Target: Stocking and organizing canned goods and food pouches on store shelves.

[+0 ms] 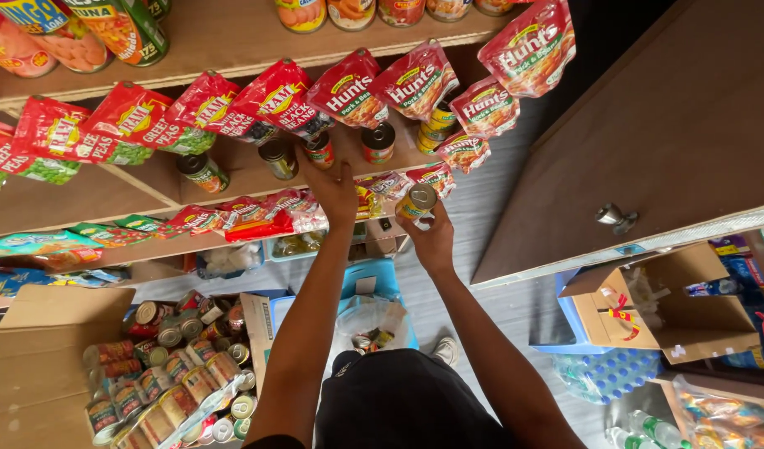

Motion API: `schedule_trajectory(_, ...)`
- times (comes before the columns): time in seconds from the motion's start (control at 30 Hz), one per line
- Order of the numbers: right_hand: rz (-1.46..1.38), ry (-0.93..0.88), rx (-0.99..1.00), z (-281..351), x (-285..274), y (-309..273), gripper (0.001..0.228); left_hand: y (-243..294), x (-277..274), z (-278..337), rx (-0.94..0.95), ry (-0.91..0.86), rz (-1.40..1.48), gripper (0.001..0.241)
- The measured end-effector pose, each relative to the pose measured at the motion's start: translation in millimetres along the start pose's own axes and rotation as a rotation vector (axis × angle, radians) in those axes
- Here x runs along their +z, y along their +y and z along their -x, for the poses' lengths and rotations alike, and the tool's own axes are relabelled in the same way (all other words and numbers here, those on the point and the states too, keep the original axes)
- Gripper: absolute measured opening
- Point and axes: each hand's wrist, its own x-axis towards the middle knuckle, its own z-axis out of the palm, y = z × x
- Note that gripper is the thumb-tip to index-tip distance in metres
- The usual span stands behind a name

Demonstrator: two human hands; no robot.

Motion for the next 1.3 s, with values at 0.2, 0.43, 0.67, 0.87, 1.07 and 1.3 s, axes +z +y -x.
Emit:
schedule_trajectory(0.2, -0.007, -0.025, -0.015, -7.3, 3.2, -7.7, 0.051, -9.7, -2.3, -15.7, 0.075, -0.045, -0.081, 0.065)
schedule_trajectory(0.43, -0.073, -0.064, -0.030, -3.1, 9.6, -17.3, 0.054, 7.7, 9.2, -6.8, 0.104, -0.157, -0.142, 0.064)
schedule_trajectory(0.67, -0.070, -0.067, 0.001, -2.1, 6.7, -11.6, 0.054, 1.7, 17.8, -4.1, 0.027, -0.188, -0.212, 0.064)
schedule_trajectory(0.87, -0.066, -0.058, 0.008, 0.3, 3.8, -14.6, 0.056, 11.2, 33.9, 3.0, 0.002, -0.268, -0.091, 0.062)
schedule_trajectory(1.07, -0.017, -0.037, 0.007, 1.3, 0.9, -10.3, 0.059, 1.4, 40.8, 8.9, 0.030, -0.217, -0.191, 0.065)
schedule_trajectory(1.3, -0.051, -0.058, -0.037, 2.8, 10.2, -13.6, 0.060, 2.6, 29.8, 5.5, 0.039, -0.318, -0.090, 0.068)
